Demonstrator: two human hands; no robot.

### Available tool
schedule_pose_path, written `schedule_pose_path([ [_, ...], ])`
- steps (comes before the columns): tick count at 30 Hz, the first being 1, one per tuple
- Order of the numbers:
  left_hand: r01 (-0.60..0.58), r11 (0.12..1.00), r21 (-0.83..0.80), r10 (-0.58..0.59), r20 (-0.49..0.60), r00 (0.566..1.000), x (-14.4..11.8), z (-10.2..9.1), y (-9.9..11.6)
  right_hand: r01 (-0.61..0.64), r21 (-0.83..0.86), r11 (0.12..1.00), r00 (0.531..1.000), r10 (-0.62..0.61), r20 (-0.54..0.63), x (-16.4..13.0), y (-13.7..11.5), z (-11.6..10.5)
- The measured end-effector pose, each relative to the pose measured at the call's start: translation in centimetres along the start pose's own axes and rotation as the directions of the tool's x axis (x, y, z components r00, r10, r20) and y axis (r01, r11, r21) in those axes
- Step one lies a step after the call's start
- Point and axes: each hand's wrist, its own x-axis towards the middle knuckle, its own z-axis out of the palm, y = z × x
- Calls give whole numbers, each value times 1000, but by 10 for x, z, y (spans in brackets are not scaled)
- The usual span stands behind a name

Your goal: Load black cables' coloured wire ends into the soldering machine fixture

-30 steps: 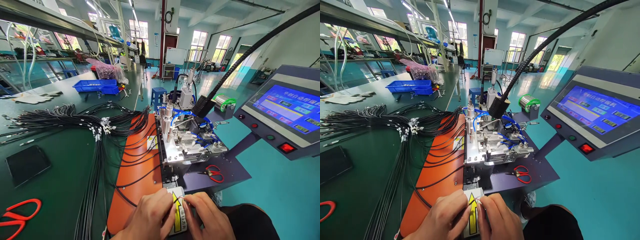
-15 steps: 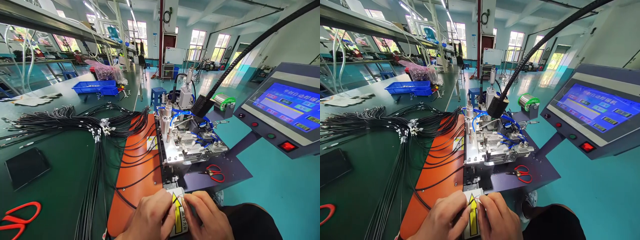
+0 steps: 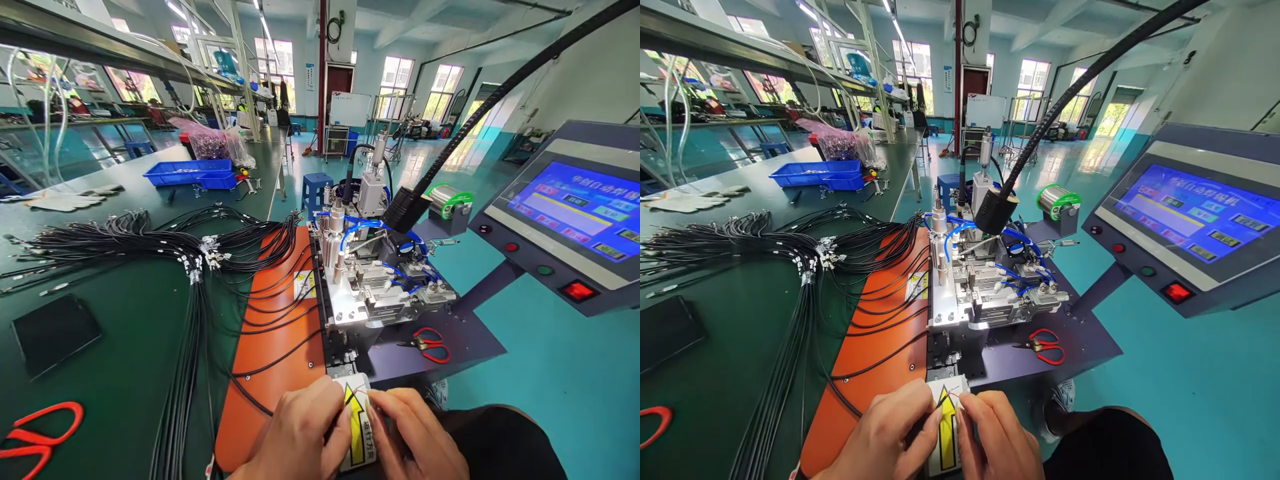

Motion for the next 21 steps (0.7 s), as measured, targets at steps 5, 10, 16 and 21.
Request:
schedule_pose_path([
  [5, 30, 999, -24, -30, 21, 999, 0, -2, 0, -107, 90, 990, 994, 103, 47, 3, -4, 12],
  [10, 61, 996, -63, -59, 25, 998, 0, -4, 3, -79, 62, 995, 994, 73, 87, -3, -1, 11],
  [16, 83, 993, -86, -77, 69, 995, 1, -5, 3, -138, 81, 987, 969, 118, 218, 33, 0, -26],
  [21, 38, 995, -90, -34, 45, 998, 2, -8, 2, -208, 182, 961, 899, 115, 422, 62, -13, -26],
])
